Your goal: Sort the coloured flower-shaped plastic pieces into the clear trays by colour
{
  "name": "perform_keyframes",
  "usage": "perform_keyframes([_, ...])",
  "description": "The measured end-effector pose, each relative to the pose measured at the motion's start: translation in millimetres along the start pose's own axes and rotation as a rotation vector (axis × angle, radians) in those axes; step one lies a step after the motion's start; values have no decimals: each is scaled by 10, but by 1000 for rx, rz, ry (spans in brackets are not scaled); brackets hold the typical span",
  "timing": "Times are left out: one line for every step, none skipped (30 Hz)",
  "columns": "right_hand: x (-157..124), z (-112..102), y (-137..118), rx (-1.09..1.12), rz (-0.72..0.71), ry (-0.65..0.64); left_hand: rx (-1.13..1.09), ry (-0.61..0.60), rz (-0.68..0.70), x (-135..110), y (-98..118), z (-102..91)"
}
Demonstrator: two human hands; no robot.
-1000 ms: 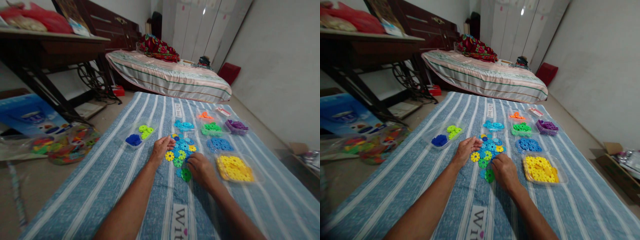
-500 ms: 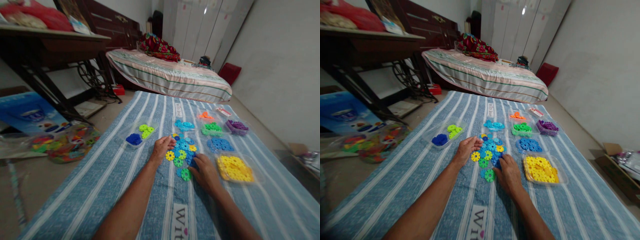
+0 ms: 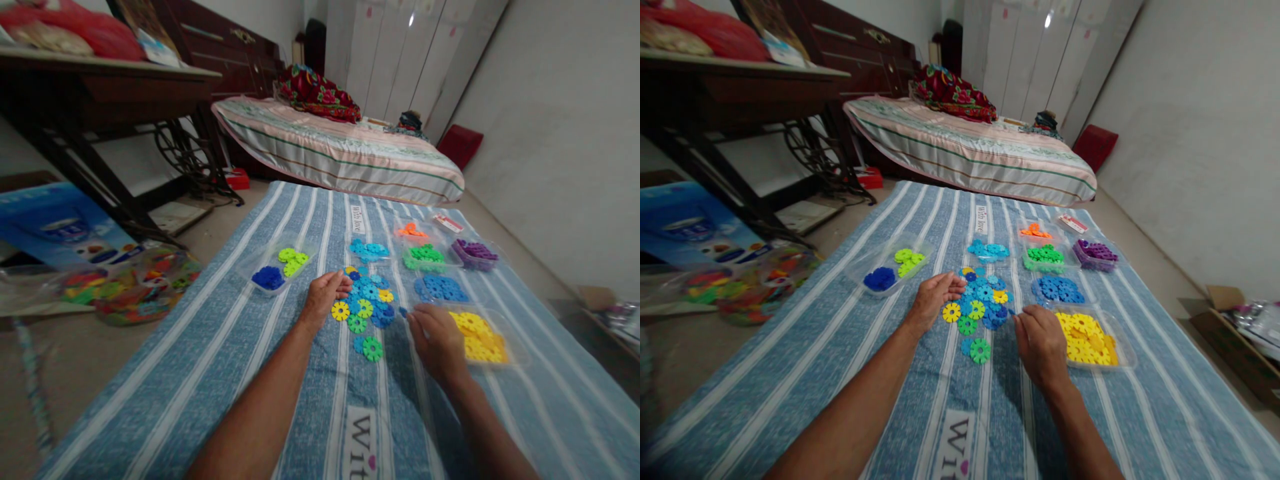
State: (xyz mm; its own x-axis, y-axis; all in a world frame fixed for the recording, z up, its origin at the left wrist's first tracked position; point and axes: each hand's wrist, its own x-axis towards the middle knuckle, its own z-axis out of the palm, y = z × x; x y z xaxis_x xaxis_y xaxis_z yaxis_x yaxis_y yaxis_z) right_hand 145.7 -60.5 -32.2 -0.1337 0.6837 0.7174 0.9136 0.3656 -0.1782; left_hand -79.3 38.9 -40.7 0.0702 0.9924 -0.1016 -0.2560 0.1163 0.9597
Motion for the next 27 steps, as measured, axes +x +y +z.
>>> perform_keyframes([26, -82, 64, -49, 3, 27, 0, 1, 0, -1, 1, 1])
perform_keyframes([48, -168, 136, -119, 13, 58, 1, 1, 0, -1, 1, 1])
perform_keyframes([65, -252, 209, -205, 31, 93, 2, 1, 0, 0, -1, 0])
perform_keyframes([76, -330, 278, -297, 55, 130, 4, 1, 1, 2, -3, -1])
perform_keyframes([83, -394, 334, -380, 83, 163, 6, -2, 1, 4, -6, -3])
perform_keyframes([84, -439, 370, -438, 108, 186, 9, -3, 1, 6, -9, -5])
perform_keyframes([80, -460, 380, -456, 120, 192, 11, -4, 1, 9, -10, -7])
perform_keyframes([71, -454, 362, -430, 114, 181, 12, -5, 2, 10, -11, -8])
perform_keyframes([55, -421, 314, -369, 92, 152, 13, -3, 3, 11, -11, -8])
perform_keyframes([34, -365, 241, -287, 61, 115, 13, -2, 5, 10, -9, -8])
perform_keyframes([7, -291, 146, -200, 26, 71, 12, -1, 7, 8, -7, -8])
perform_keyframes([-23, -205, 38, -117, -6, 23, 12, -2, 9, 5, -4, -7])
perform_keyframes([-54, -115, -77, -49, -29, -31, 11, -2, 10, 2, 0, -5])
perform_keyframes([-84, -27, -192, 5, -39, -99, 10, -4, 11, -2, 3, -4])
perform_keyframes([-108, 51, -300, 42, -39, -175, 8, -5, 12, -6, 6, -2])
perform_keyframes([-125, 117, -399, 65, -31, -256, 7, -7, 12, -10, 9, -1])
perform_keyframes([-132, 169, -484, 76, -18, -339, 6, -7, 12, -13, 11, 1])
perform_keyframes([-128, 206, -554, 78, -4, -416, 6, -6, 11, -15, 13, 1])
perform_keyframes([-116, 230, -611, 72, 10, -481, 6, -5, 9, -16, 14, 2])
perform_keyframes([-96, 242, -654, 63, 26, -533, 6, -4, 8, -16, 14, 1])
perform_keyframes([-72, 247, -686, 57, 38, -575, 6, -2, 7, -16, 14, 1])
perform_keyframes([-47, 246, -709, 53, 50, -605, 6, -3, 7, -15, 12, 1])
perform_keyframes([-23, 241, -724, 51, 58, -627, 5, -4, 7, -13, 10, 0])
perform_keyframes([-3, 235, -735, 52, 63, -642, 4, -7, 6, -12, 7, -1])
perform_keyframes([13, 230, -741, 56, 67, -654, 3, -9, 5, -10, 4, -1])
perform_keyframes([24, 226, -746, 62, 70, -662, 2, -10, 4, -9, 0, -2])
perform_keyframes([30, 225, -748, 69, 74, -664, 3, -10, 4, -7, -4, -3])
